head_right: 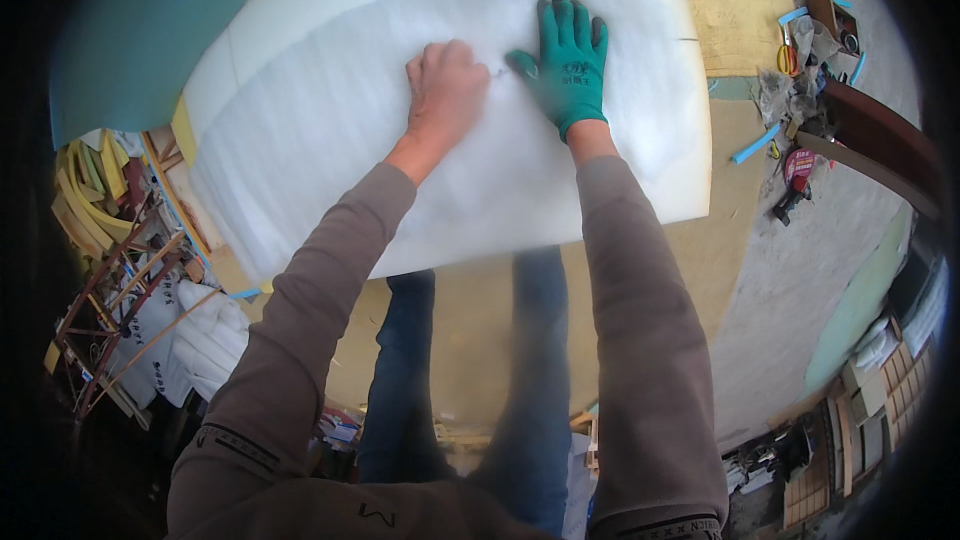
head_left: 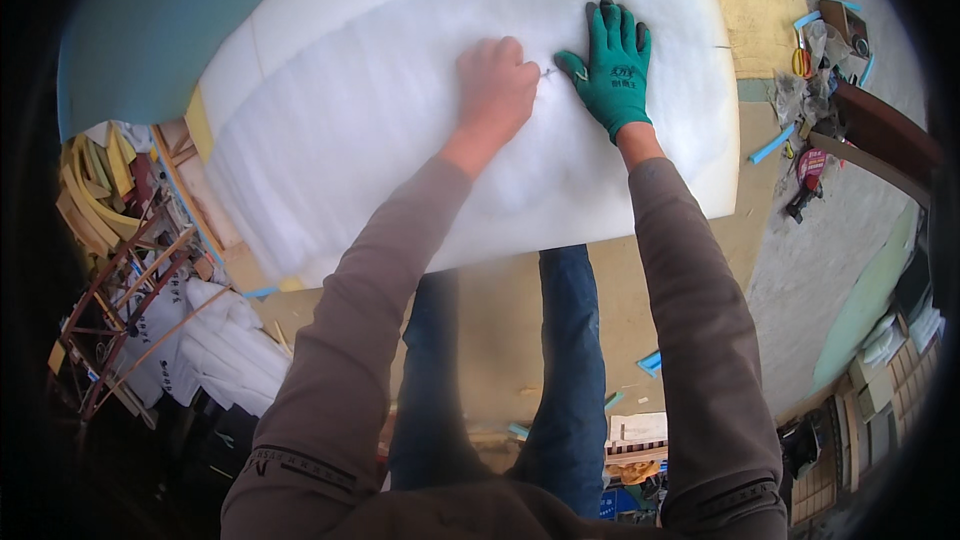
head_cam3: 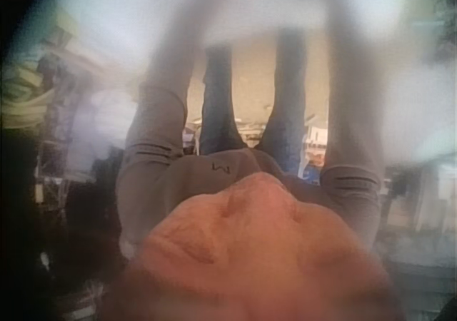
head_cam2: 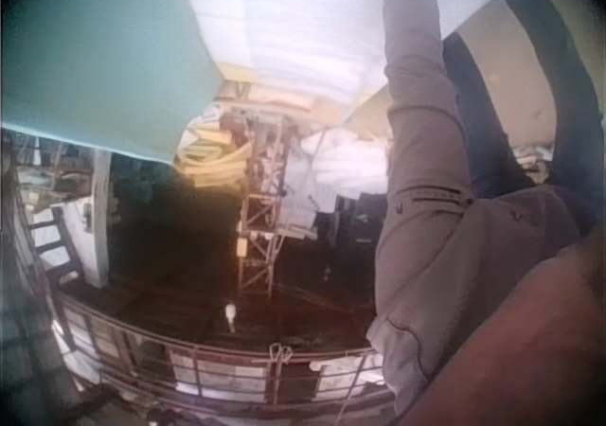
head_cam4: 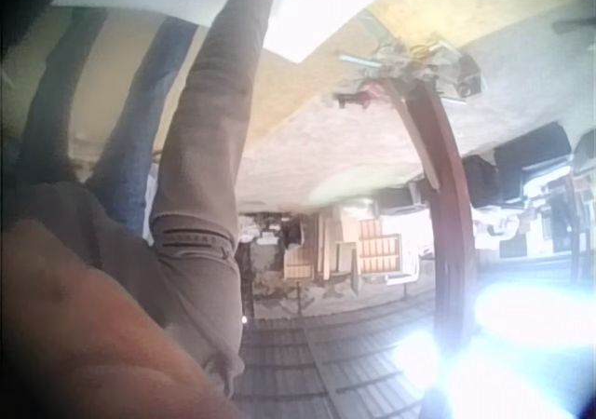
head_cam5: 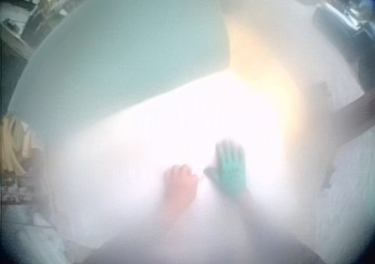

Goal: The person uses shears to cut a marked line on a white sheet placed on a blue and yellow workbench. They then pick up a large piece of white fiberglass mat, unfold it, and lay it over the workbench, smoothing it with both hands. The person repeats this process with a second piece of fiberglass, aligning and smoothing it over the first layer.

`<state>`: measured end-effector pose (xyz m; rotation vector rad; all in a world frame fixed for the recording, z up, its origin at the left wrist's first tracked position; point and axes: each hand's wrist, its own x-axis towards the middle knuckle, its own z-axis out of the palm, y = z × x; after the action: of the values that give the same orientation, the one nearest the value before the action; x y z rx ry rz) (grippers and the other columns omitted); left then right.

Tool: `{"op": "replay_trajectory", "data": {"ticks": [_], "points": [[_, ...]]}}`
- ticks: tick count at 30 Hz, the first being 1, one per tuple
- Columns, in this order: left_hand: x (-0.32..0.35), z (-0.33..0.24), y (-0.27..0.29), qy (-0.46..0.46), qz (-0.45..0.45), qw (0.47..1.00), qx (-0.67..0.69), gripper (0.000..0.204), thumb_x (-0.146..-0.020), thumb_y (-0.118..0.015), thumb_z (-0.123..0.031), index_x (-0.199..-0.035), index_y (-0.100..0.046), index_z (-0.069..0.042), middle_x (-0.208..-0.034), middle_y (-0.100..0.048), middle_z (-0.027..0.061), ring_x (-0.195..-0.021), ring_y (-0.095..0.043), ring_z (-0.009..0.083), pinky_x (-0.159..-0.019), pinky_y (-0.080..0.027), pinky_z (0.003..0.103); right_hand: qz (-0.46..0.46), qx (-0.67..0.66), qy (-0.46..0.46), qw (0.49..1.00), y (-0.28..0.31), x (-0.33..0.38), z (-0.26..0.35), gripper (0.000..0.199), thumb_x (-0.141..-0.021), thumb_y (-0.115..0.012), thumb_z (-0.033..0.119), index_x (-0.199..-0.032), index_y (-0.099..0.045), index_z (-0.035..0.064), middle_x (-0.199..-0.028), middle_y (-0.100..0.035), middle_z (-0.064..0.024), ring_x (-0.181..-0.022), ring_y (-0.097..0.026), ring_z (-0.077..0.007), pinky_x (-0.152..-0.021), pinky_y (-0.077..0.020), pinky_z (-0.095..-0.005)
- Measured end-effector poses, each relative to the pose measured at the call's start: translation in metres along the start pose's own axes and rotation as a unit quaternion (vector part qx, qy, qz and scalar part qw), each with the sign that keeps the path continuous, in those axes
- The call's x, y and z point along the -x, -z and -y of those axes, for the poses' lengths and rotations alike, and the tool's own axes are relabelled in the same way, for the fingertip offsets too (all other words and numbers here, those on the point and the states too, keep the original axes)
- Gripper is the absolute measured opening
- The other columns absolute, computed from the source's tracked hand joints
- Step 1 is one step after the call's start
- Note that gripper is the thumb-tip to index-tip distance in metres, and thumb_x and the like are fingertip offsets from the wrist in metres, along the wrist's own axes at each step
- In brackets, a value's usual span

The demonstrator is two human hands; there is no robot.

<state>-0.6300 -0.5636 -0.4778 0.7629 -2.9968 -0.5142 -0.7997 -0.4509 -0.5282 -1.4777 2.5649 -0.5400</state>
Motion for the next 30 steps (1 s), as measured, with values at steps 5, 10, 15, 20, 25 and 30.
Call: {"op": "replay_trajectory", "data": {"ticks": [5, 10, 15, 20, 25, 30], "points": [[0.006, -0.008, 0.023, 0.024, -0.071, 0.995, 0.059, 0.019, -0.08, -0.071, -0.002, -0.093, -0.075, -0.014, -0.113, -0.061, 0.0045, -0.116, -0.053, 0.0325, -0.099, -0.04, 0.05, -0.023, -0.003, 0.006, 1.0, -0.001, 0.0, -0.001, 0.086, -0.099, -0.065, 0.055, -0.164, -0.039, 0.0065, -0.17, -0.037, -0.0167, -0.158, -0.03, -0.0376, -0.129, -0.0153, -0.0606], [0.003, -0.031, 0.021, -0.059, -0.168, 0.963, 0.201, 0.028, -0.079, -0.071, -0.002, -0.105, -0.075, -0.012, -0.112, -0.065, 0.0049, -0.11, -0.058, 0.029, -0.097, -0.045, 0.046, -0.003, -0.009, 0.001, 1.0, 0.0, 0.001, -0.003, 0.083, -0.1, -0.065, 0.052, -0.164, -0.038, 0.0068, -0.17, -0.037, -0.0168, -0.157, -0.031, -0.0373, -0.129, -0.0155, -0.0601], [-0.002, -0.037, 0.007, 0.012, 0.001, 0.997, 0.073, 0.026, -0.093, -0.061, -0.011, -0.117, -0.069, -0.008, -0.11, -0.07, 0.0083, -0.111, -0.063, 0.0314, -0.097, -0.047, 0.046, -0.005, -0.01, 0.008, 1.0, 0.001, 0.0, -0.002, 0.079, -0.102, -0.063, 0.048, -0.164, -0.037, 0.0074, -0.171, -0.035, -0.0164, -0.157, -0.03, -0.0371, -0.129, -0.0151, -0.0601], [0.002, -0.037, 0.0, 0.071, 0.005, 0.996, 0.046, 0.017, -0.093, -0.063, -0.011, -0.107, -0.072, -0.01, -0.104, -0.069, 0.0079, -0.106, -0.063, 0.031, -0.094, -0.047, 0.047, -0.008, 0.009, 0.006, 1.0, 0.0, -0.001, -0.003, 0.076, -0.101, -0.065, 0.043, -0.164, -0.039, 0.0085, -0.169, -0.038, -0.0153, -0.156, -0.032, -0.0361, -0.129, -0.016, -0.0599], [0.002, -0.029, -0.001, 0.087, -0.018, 0.994, 0.058, 0.018, -0.094, -0.062, -0.012, -0.105, -0.076, -0.015, -0.101, -0.069, 0.0058, -0.104, -0.063, 0.0308, -0.093, -0.047, 0.046, 0.006, -0.006, -0.001, 1.0, 0.0, -0.001, -0.004, 0.076, -0.101, -0.065, 0.042, -0.164, -0.039, 0.0092, -0.17, -0.037, -0.0154, -0.158, -0.031, -0.0357, -0.129, -0.0161, -0.0599], [0.004, -0.029, -0.001, 0.073, 0.012, 0.996, 0.044, 0.022, -0.094, -0.065, -0.015, -0.11, -0.079, -0.019, -0.103, -0.067, 0.0044, -0.107, -0.061, 0.0305, -0.091, -0.045, 0.049, -0.001, 0.006, 0.001, 1.0, 0.0, -0.001, -0.002, 0.076, -0.1, -0.065, 0.041, -0.163, -0.04, 0.009, -0.17, -0.038, -0.0152, -0.157, -0.032, -0.0357, -0.129, -0.0164, -0.0599]]}}
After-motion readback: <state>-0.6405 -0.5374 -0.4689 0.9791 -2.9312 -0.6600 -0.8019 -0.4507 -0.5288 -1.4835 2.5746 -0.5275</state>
